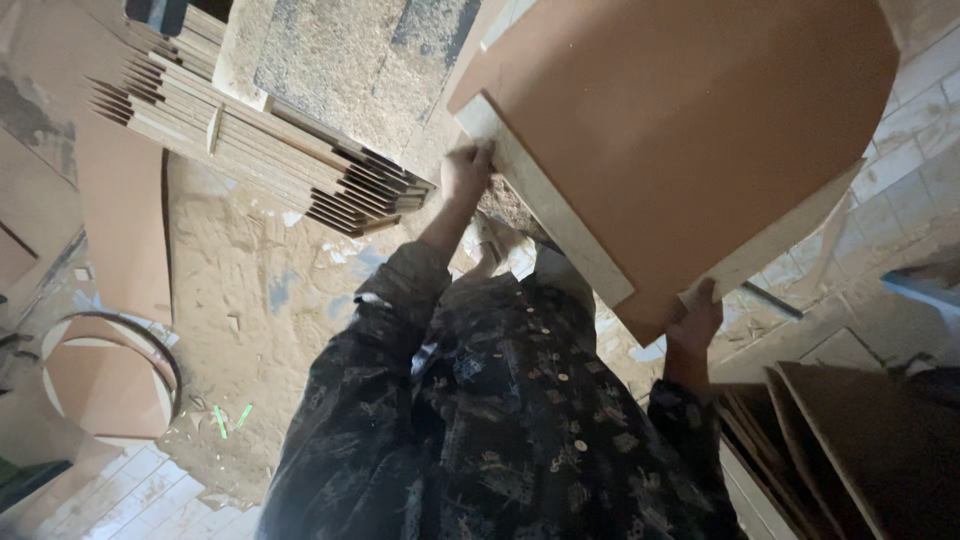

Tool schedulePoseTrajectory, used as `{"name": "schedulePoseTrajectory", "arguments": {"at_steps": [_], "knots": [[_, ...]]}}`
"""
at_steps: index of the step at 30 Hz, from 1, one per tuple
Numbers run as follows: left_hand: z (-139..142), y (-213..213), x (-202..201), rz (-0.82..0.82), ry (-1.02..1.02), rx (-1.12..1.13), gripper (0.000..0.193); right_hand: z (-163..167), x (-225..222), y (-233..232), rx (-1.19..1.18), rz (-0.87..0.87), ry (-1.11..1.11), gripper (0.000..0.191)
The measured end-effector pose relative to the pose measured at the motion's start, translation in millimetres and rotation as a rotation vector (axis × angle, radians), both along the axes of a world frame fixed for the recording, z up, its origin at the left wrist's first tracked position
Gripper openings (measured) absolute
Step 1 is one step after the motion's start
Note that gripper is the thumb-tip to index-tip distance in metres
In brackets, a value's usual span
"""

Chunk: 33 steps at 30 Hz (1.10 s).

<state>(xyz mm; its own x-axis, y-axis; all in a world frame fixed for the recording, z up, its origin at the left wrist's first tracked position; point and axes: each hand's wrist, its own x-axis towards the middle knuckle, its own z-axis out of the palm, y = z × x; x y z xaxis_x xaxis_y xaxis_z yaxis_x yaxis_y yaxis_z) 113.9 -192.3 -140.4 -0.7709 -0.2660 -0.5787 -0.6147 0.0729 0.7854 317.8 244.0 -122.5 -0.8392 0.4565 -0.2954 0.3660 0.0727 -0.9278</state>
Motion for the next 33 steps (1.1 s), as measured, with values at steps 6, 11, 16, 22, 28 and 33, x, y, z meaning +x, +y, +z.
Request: {"name": "schedulePoseTrajectory", "arguments": {"at_steps": [6,11,16,22,28,33], "knots": [[-4.2,-1.4,-16.9,0.016,0.017,-0.009,0.040,-9.7,-9.7,-19.5,-0.487,-0.372,-0.097,0.046],[-4.0,-8.7,-37.5,-0.061,-0.085,-0.145,0.040,-10.5,-9.6,-34.7,-0.470,-0.340,-0.032,0.046],[1.7,3.1,-32.8,0.040,-0.001,-0.074,0.044,-14.3,-8.9,-43.7,-0.432,-0.520,-0.171,0.042],[10.1,46.2,24.5,-0.077,-0.027,-0.103,0.047,-14.0,-3.8,-48.2,-0.599,-0.482,-0.045,0.043],[7.9,67.6,-67.0,-0.027,0.203,-0.313,0.049,-21.2,-52.8,-56.6,-0.592,-0.274,0.029,0.062],[21.2,83.0,-117.7,0.039,0.156,-0.412,0.048,-11.5,-104.1,-56.8,-0.547,-0.610,-0.060,0.060]]}}
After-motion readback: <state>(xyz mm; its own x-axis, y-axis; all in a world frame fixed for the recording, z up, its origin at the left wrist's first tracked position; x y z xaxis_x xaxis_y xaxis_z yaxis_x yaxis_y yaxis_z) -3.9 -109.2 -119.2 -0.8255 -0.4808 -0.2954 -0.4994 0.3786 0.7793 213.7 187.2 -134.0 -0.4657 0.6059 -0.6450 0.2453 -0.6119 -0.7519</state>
